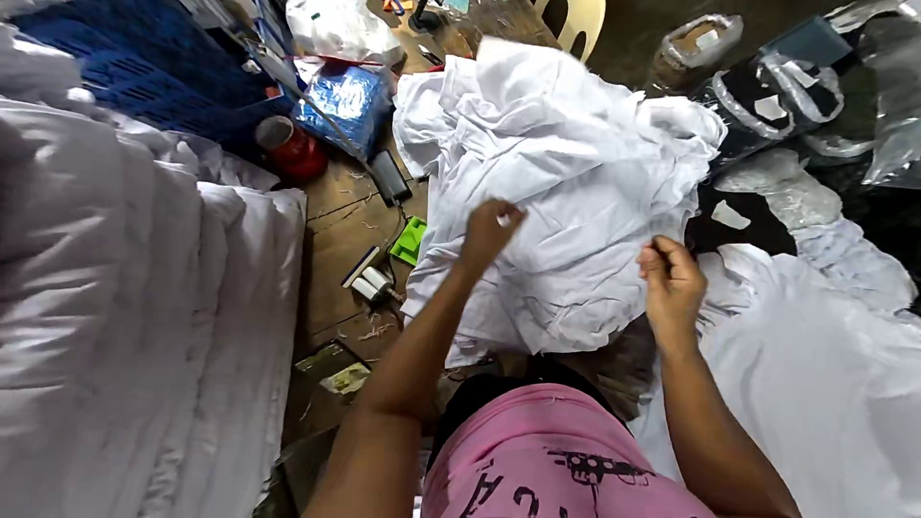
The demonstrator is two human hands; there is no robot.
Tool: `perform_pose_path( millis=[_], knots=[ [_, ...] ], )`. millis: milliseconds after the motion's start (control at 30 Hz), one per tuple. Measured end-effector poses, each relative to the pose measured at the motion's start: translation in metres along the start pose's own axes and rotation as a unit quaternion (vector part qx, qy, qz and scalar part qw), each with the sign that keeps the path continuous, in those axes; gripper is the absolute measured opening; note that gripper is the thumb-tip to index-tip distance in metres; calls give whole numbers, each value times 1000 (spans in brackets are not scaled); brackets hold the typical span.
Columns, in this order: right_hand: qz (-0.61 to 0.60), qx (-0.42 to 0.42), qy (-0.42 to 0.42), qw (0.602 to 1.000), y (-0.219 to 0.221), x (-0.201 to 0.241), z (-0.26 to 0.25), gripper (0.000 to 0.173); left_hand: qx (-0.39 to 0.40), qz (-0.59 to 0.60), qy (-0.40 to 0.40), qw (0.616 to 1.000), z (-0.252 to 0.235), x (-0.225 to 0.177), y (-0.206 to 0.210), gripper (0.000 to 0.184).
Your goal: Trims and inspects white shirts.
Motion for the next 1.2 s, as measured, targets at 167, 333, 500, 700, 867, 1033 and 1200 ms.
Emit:
perform_pose_path(
  millis=[167, 333, 500, 700, 867, 1033, 1200],
  knots=[
    [16, 124, 3, 992, 49, -7, 14, 28, 34, -158, 19, 987, 66, 63, 87, 28],
    [25, 113, -40, 992, 49, -2, 14, 27, 84, 61, 0, 995, 97, -6, 34, 25],
    [11, 69, 1, 998, 29, -10, 4, 31, 238, 67, -113, 962, 128, 13, 29, 33],
    [65, 246, 57, 966, 52, -19, 21, 31, 288, -149, -224, 919, 141, 32, 42, 46],
    [27, 247, 90, 964, 88, -30, 29, 31, 83, -91, -138, 983, 108, 17, 61, 48],
    [76, 287, 66, 953, 111, -42, 35, 32, 18, -88, -112, 990, 87, 40, 94, 26],
    [180, 279, -40, 942, 115, -44, 43, 30, 46, 4, -134, 990, 101, 34, 75, 27]
  ],
)
Point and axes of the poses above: each hand's wrist, its own z-axis away from the middle knuckle, its own y-axis out of the palm, x = y × z, the point moved 3 cm from there along -z, towards the middle knuckle
